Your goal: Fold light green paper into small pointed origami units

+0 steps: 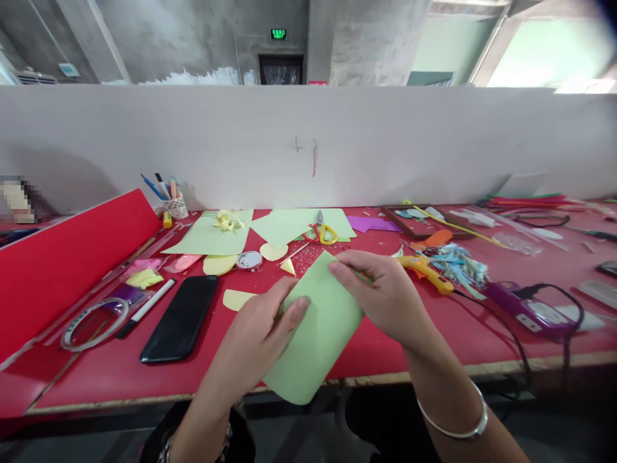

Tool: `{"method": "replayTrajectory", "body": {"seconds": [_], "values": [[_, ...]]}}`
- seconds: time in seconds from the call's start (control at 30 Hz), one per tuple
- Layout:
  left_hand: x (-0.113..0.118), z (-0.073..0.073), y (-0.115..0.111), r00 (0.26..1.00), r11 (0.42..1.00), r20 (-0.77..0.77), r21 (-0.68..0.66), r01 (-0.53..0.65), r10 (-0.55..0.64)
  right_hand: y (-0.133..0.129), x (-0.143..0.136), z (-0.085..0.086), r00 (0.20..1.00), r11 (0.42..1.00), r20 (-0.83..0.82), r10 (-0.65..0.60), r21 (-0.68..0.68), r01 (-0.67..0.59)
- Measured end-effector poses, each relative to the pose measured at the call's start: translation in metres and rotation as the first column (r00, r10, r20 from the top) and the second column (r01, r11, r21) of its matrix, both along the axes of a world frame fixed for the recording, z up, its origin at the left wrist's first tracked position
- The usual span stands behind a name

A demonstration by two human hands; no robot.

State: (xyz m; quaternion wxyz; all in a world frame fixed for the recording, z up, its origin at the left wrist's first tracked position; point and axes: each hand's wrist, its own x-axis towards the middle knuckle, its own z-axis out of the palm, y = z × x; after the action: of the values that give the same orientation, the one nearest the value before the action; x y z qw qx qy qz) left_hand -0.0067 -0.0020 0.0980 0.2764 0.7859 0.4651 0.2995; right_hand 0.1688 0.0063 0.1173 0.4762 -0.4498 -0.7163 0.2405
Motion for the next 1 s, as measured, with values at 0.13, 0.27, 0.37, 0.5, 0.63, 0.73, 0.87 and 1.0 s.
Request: {"method": "replayTrajectory", "body": {"seconds": [0.13, 0.27, 0.37, 0.5, 0.63, 0.73, 0.87, 1.0], "values": [[0.002, -0.0031, -0.0014, 0.999, 0.998, 0.03, -0.041, 0.039, -0.038, -0.0014, 0.0013, 0.0008, 0.999, 1.0, -0.037, -0.005, 0.006, 0.006], [0.0043, -0.0057, 0.0005, 0.992, 0.998, 0.111, -0.036, 0.061, -0.056, -0.0024, 0.0024, 0.002, 0.999, 1.0, -0.047, -0.016, 0.019, 0.017], [0.0056, -0.0045, 0.001, 0.991, 0.995, 0.116, -0.068, 0.072, -0.063, -0.0029, 0.0041, 0.0031, 0.999, 0.999, -0.037, -0.032, 0.033, 0.033], [0.0054, -0.0016, 0.0003, 0.993, 0.993, 0.092, -0.084, 0.084, -0.076, -0.0029, 0.0052, 0.0046, 0.998, 0.995, -0.015, -0.069, 0.07, 0.069], [0.0033, -0.0016, 0.0001, 0.99, 0.99, 0.108, -0.102, 0.101, -0.09, -0.0025, 0.0048, 0.0051, 0.997, 0.994, 0.004, -0.071, 0.086, 0.071], [0.0017, -0.0015, 0.0001, 0.991, 0.989, 0.109, -0.113, 0.094, -0.082, -0.0027, 0.0051, 0.005, 0.997, 0.994, 0.014, -0.076, 0.083, 0.075], [-0.0003, 0.0002, 0.0007, 0.975, 0.968, 0.211, -0.224, 0.114, -0.066, -0.004, 0.0046, 0.0048, 0.998, 0.995, 0.025, -0.055, 0.088, 0.053], [-0.004, -0.002, 0.0022, 0.916, 0.885, 0.39, -0.389, 0.255, -0.093, -0.0049, 0.0013, 0.0036, 0.999, 0.997, 0.045, -0.008, 0.073, 0.005]]}}
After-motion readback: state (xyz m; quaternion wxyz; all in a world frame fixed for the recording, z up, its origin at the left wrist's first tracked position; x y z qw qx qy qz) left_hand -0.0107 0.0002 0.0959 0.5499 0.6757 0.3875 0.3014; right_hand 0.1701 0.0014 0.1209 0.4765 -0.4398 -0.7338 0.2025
